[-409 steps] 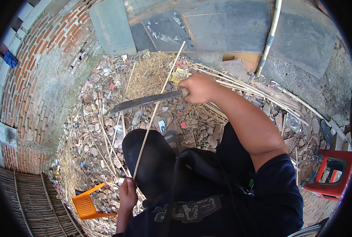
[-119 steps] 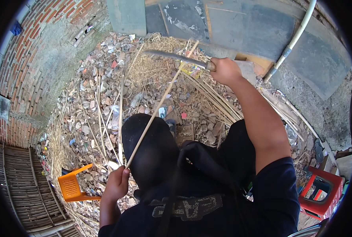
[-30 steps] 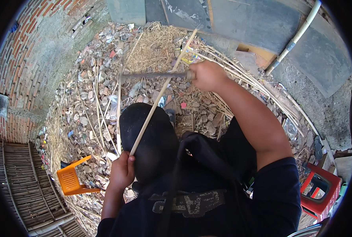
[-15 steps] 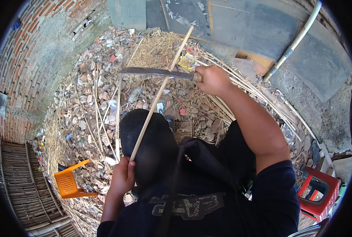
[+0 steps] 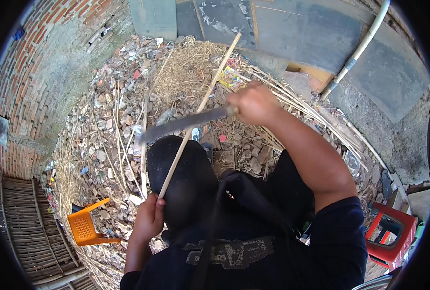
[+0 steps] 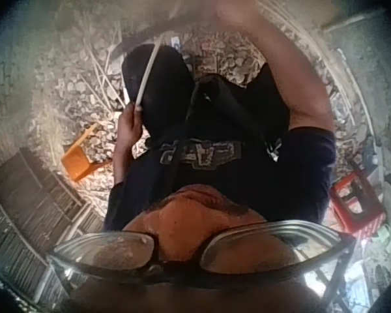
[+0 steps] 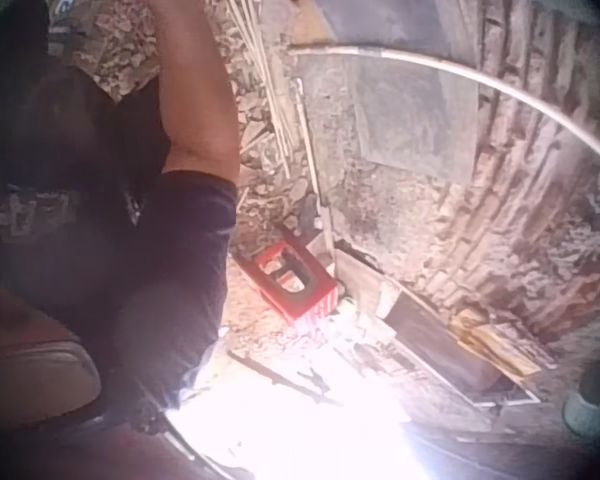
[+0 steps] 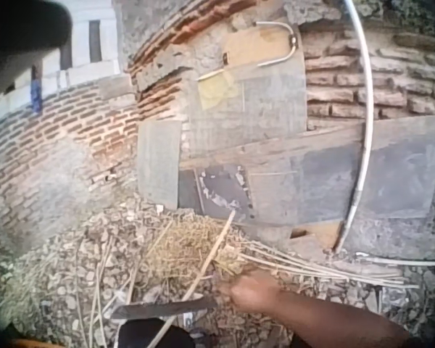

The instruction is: The person holds a bamboo strip by hand and repeatedly scrapes along its surface with a machete.

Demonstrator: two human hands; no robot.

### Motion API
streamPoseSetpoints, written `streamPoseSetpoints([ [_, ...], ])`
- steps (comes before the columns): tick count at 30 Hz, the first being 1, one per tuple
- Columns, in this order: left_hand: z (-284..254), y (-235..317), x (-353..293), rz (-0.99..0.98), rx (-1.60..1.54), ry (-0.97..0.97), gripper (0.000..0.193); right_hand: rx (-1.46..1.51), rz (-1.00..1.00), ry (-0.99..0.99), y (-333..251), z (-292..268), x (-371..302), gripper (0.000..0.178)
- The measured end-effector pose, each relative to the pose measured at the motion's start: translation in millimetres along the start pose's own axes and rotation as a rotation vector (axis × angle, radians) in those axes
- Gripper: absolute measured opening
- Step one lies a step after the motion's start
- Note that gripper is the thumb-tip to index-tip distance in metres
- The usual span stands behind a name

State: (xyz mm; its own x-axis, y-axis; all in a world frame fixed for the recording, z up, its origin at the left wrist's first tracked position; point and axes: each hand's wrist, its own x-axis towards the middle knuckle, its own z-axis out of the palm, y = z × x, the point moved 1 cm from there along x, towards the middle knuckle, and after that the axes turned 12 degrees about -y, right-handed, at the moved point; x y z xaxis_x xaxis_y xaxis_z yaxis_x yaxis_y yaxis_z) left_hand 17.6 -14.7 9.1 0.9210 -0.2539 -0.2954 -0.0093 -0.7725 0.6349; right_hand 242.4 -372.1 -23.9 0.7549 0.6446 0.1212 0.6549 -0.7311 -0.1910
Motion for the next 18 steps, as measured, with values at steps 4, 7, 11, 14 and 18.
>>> streamPoseSetpoints([
  [4,3.1,-2.0,0.3,0.001,0.018,0.017,0.023,0.160,0.491,0.019,39.9,-3.3,-3.2,0.020],
  [7,-3.4,0.7,2.3,0.009,-0.031,-0.029,0.024,0.074,0.465,0.050,48.4,0.6,-9.8,0.021],
  [11,-0.9,0.5,-0.7,-0.048,-0.018,-0.018,0.024,0.010,0.146,0.064,20.9,-4.5,-1.4,0.018],
  [14,-2.1,-1.2,-7.3,-0.025,-0.017,-0.042,0.023,-0.095,-0.012,0.032,20.3,-4.6,-0.8,0.014],
  [18,-8.3,-5.9,-11.3,0.009,0.004,-0.058,0.022,0.026,0.454,0.095,58.3,1.5,-13.4,0.010],
])
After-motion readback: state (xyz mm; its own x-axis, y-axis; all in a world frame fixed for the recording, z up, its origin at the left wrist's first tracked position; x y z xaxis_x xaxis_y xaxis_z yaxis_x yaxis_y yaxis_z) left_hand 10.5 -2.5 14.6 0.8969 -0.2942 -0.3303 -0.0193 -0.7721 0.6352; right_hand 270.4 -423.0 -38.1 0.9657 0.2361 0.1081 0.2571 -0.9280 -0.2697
